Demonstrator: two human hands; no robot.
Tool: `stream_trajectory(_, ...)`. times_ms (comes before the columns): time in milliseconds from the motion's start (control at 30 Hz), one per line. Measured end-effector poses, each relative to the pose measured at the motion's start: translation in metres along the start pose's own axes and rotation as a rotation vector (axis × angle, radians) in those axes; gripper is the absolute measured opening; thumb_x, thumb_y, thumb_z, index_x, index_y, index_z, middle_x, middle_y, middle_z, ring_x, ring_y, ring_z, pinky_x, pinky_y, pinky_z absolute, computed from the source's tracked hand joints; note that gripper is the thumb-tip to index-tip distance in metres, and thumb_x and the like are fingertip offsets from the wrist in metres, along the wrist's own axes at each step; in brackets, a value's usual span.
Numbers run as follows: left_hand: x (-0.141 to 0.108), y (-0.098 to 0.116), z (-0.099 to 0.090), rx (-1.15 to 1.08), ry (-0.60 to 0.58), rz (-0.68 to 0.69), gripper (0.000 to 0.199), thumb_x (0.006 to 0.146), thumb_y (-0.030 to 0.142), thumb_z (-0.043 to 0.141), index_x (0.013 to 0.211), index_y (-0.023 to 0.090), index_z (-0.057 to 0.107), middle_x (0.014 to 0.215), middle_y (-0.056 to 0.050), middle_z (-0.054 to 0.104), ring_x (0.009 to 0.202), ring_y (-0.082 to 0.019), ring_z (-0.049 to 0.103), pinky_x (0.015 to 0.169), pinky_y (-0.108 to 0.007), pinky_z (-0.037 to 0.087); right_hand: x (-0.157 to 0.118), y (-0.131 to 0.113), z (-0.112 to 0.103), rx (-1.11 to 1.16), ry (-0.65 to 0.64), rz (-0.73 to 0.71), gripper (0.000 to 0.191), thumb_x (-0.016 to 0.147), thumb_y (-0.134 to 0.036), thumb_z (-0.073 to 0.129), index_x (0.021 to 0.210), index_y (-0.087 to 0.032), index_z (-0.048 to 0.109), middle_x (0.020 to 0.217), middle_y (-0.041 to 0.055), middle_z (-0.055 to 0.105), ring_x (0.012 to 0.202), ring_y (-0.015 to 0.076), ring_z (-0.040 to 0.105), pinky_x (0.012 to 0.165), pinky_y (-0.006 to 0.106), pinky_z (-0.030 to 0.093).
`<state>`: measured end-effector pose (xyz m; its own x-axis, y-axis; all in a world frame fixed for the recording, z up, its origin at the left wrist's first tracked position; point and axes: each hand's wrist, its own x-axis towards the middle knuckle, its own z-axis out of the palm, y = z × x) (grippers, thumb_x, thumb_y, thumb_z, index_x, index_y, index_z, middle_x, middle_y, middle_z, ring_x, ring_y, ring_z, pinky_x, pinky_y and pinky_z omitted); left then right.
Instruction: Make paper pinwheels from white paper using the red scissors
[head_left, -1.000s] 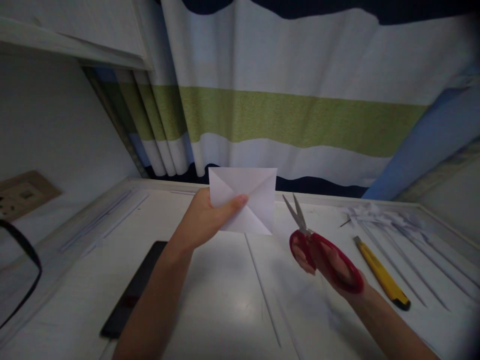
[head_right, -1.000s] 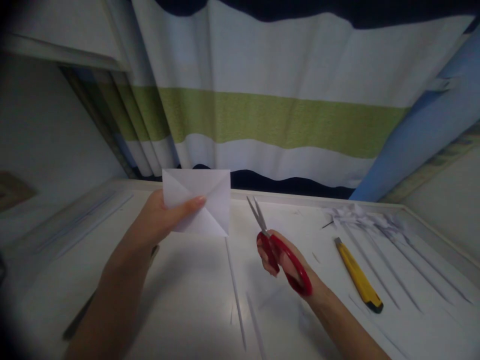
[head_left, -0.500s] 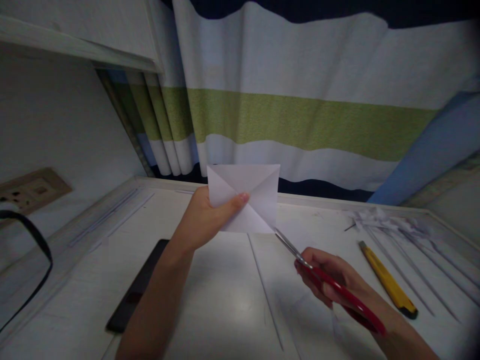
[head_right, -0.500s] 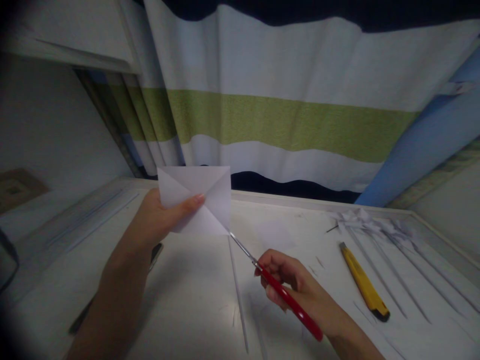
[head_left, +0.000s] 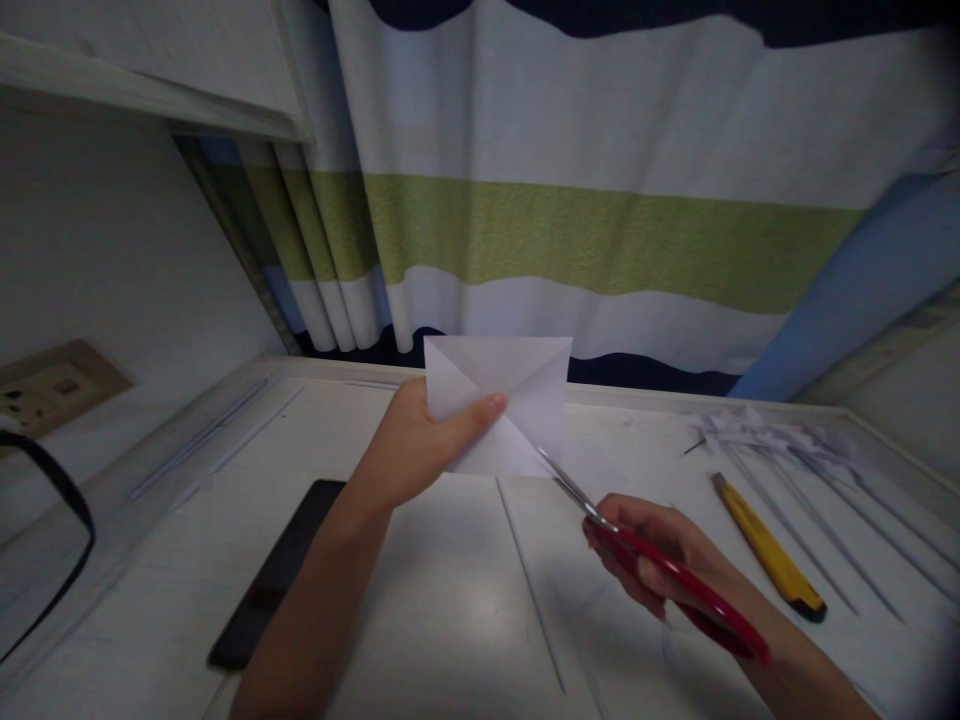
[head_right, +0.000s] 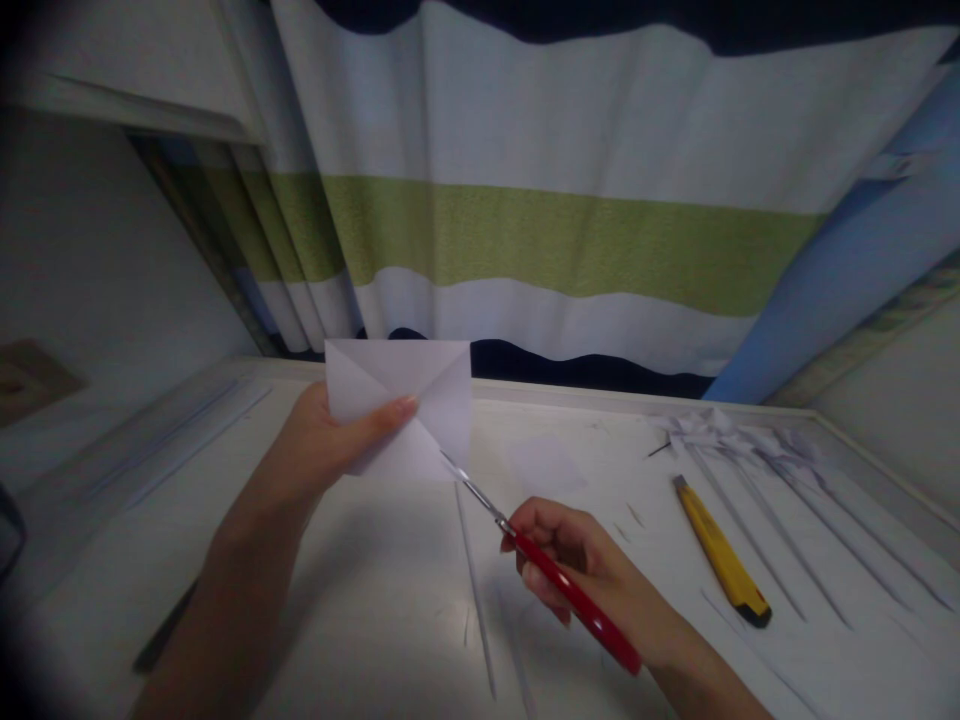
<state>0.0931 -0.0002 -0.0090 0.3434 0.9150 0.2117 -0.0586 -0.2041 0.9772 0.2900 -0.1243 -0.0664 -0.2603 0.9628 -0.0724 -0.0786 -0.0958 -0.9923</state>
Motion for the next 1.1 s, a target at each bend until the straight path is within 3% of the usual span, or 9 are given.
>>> stream_trajectory(400, -0.002, 0.016, 0.000, 0.076, -0.080, -0.090, 0.023, 0.066, 0.025, 0.066, 0.086, 0.013, 0.063, 0.085, -0.005, 0.069, 0.074, -0.019, 0.065, 0.056, -0.021, 0.053, 0.000, 0.000, 0.001, 0.040, -0.015, -0.021, 0.037, 0.072, -0.047, 0.057, 0.084, -0.013, 0.052, 0.057, -0.0041, 0.042, 0.040, 0.0028, 0.031, 0.035, 0.015, 0.023)
stream_trajectory(1100, 0.000, 0.015, -0.002, 0.077, -0.076, -0.117, 0.024, 0.064, 0.025, 0.067, 0.085, 0.014, 0.063, 0.085, -0.005, 0.069, 0.072, -0.019, 0.065, 0.053, -0.020, 0.052, -0.003, -0.007, 0.011, 0.024, -0.044, 0.007, 0.036, 0.076, -0.049, 0.051, 0.082, -0.014, 0.049, 0.053, -0.0061, 0.039, 0.037, 0.0016, 0.030, 0.035, 0.015, 0.019)
